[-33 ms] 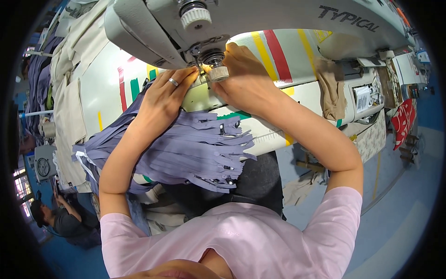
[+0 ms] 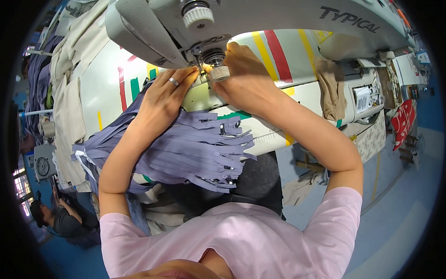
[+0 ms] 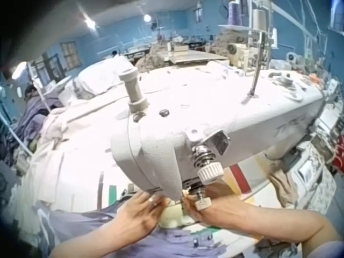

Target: Operating an industrial sewing machine to process a bundle of zippers.

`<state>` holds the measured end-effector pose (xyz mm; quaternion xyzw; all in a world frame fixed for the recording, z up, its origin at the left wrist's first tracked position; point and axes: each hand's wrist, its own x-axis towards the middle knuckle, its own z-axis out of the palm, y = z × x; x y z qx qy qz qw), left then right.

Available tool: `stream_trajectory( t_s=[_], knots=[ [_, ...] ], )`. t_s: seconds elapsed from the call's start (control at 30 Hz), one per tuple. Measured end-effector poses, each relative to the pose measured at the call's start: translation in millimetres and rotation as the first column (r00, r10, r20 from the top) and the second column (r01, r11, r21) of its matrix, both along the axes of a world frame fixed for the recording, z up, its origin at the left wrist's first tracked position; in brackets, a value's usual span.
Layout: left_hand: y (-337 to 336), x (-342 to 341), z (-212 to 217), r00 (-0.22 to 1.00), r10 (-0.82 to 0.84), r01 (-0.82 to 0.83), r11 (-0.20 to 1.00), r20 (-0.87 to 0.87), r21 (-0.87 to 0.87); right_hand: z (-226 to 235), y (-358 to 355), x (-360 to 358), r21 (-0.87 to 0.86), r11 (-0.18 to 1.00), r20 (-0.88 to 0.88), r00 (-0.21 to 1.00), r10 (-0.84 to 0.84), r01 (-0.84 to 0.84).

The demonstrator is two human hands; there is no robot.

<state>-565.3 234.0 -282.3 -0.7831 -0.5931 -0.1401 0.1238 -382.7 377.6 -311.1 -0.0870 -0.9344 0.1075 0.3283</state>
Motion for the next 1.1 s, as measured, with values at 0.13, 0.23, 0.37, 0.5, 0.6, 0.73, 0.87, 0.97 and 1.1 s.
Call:
stream_trajectory(
  t_s=[0.13, 0.23, 0.37, 0.5, 0.6, 0.73, 0.87, 0.97, 1.1],
  knots=[
    [-0.1, -0.1, -1.2, 1.0, 0.013, -0.013, 1.0, -0.007, 0.011, 5.5, -0.7, 0.3, 0.084, 0.996, 0.014, 1.0, -0.025, 0.024],
    [-0.9, -2.2, -2.9, 1.0, 0.006, -0.006, 1.0, -0.001, 0.019, 2.1, -0.3, -1.2, 0.089, 0.995, 0.056, 0.997, -0.05, 0.045],
    [-0.6, -2.8, -3.5, 1.0, -0.003, 0.003, 1.0, -0.002, 0.029, -8.4, 1.3, 5.0, 0.172, 0.981, 0.139, 0.983, -0.118, 0.094],
    [-2.3, -2.9, -3.7, 0.999, 0.006, -0.003, 0.999, -0.05, 0.047, -6.1, -6.0, 6.7, 0.084, 0.987, 0.259, 0.953, -0.155, 0.137],
    [-2.7, -3.7, -5.8, 0.999, 0.009, -0.007, 0.999, -0.04, 0.054, -5.3, -5.2, 5.7, 0.041, 0.992, 0.26, 0.957, -0.127, 0.12],
    [-2.8, -1.8, -6.7, 1.0, 0.016, -0.017, 0.998, 0.005, 0.059, -8.4, -5.5, 8.0, -0.031, 0.983, 0.383, 0.911, -0.156, 0.181],
    [-1.1, -3.3, -7.2, 1.0, 0.007, -0.007, 0.998, -0.005, 0.065, -10.3, -2.3, 9.9, -0.02, 0.989, 0.352, 0.927, -0.129, 0.145],
    [0.7, -5.8, -7.8, 1.0, -0.015, 0.014, 0.998, 0.025, 0.069, -2.1, 4.7, 5.5, -0.059, 0.998, 0.225, 0.974, 0.012, 0.002],
    [-3.7, -5.5, -11.2, 0.997, -0.005, 0.004, 1.0, 0.074, 0.011, 3.3, 7.5, 3.4, -0.088, 0.993, 0.149, 0.985, 0.09, -0.078]
  ],
)
